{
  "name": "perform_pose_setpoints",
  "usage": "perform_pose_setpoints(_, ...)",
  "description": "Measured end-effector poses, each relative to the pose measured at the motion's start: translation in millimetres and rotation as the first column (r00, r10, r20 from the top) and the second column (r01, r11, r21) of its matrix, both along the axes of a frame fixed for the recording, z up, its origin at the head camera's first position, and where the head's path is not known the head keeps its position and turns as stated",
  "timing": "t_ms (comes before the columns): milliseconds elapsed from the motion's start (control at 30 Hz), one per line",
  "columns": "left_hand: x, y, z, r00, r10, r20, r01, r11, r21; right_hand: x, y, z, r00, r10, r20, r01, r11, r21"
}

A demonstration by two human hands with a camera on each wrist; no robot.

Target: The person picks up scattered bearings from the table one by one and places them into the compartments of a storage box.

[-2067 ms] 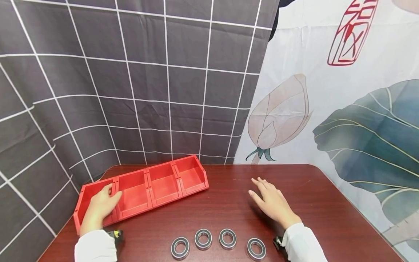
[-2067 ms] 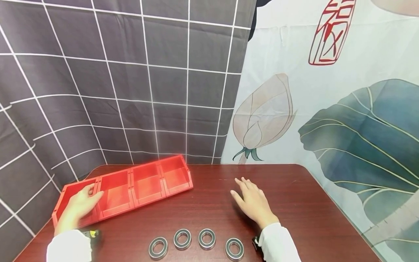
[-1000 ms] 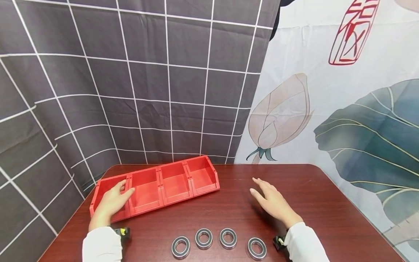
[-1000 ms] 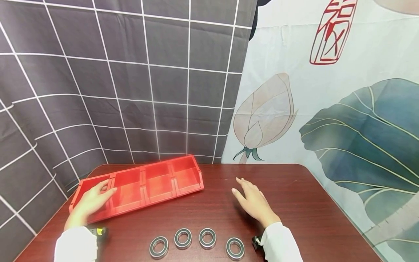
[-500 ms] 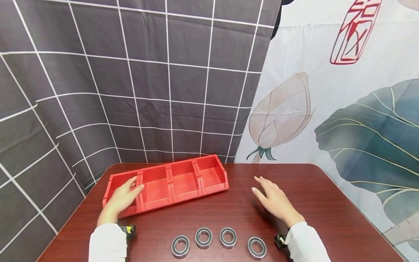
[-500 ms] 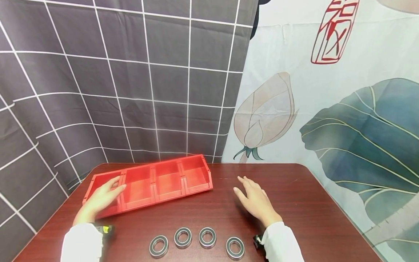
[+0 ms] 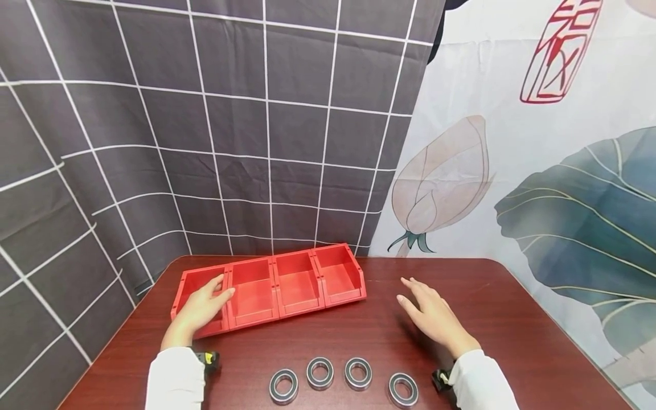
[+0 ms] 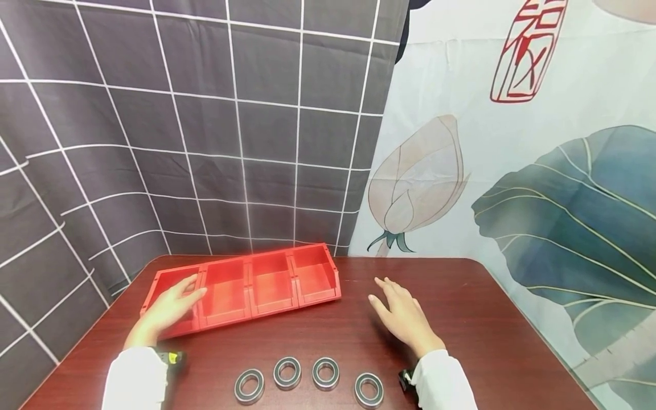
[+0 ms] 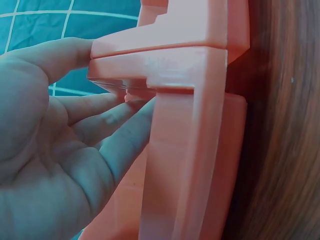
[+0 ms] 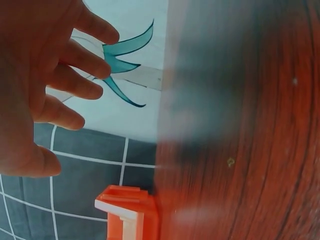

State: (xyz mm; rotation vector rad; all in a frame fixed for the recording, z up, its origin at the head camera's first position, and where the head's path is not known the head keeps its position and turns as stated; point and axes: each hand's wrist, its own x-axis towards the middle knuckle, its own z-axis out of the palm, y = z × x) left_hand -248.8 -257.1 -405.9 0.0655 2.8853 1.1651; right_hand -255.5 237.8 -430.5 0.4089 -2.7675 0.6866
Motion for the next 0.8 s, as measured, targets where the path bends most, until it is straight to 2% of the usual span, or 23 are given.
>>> perform_pose_setpoints(167,-3.4,10.1,-1.4,1.0,-0.007,-0.001,0.007,1.0,0.001,0.5,1,-0.4,1.0,-0.007,0.009,0.007,1.0,-0.005)
perform_pose_setpoints(367,-11.3,29.1,-5.0,1.0,-0.006,-0.002,0.006,0.999,0.04,-0.1,3,2.4,1.0,-0.015,0.001,0.015,1.0,0.0)
perform_pose_setpoints(500,-15.5,39.4,-8.7,1.0,-0.013,-0.021,0.014,0.999,0.048,-0.2,5,3.7,1.0,-0.016,0.002,0.016,1.0,0.005)
perform_pose_setpoints(800,-18.0,44.3,-14.9,1.0,-0.012,-0.013,0.013,0.999,0.051,1.6,7,3.6,1.0,-0.025,0.015,0.025,1.0,0.01)
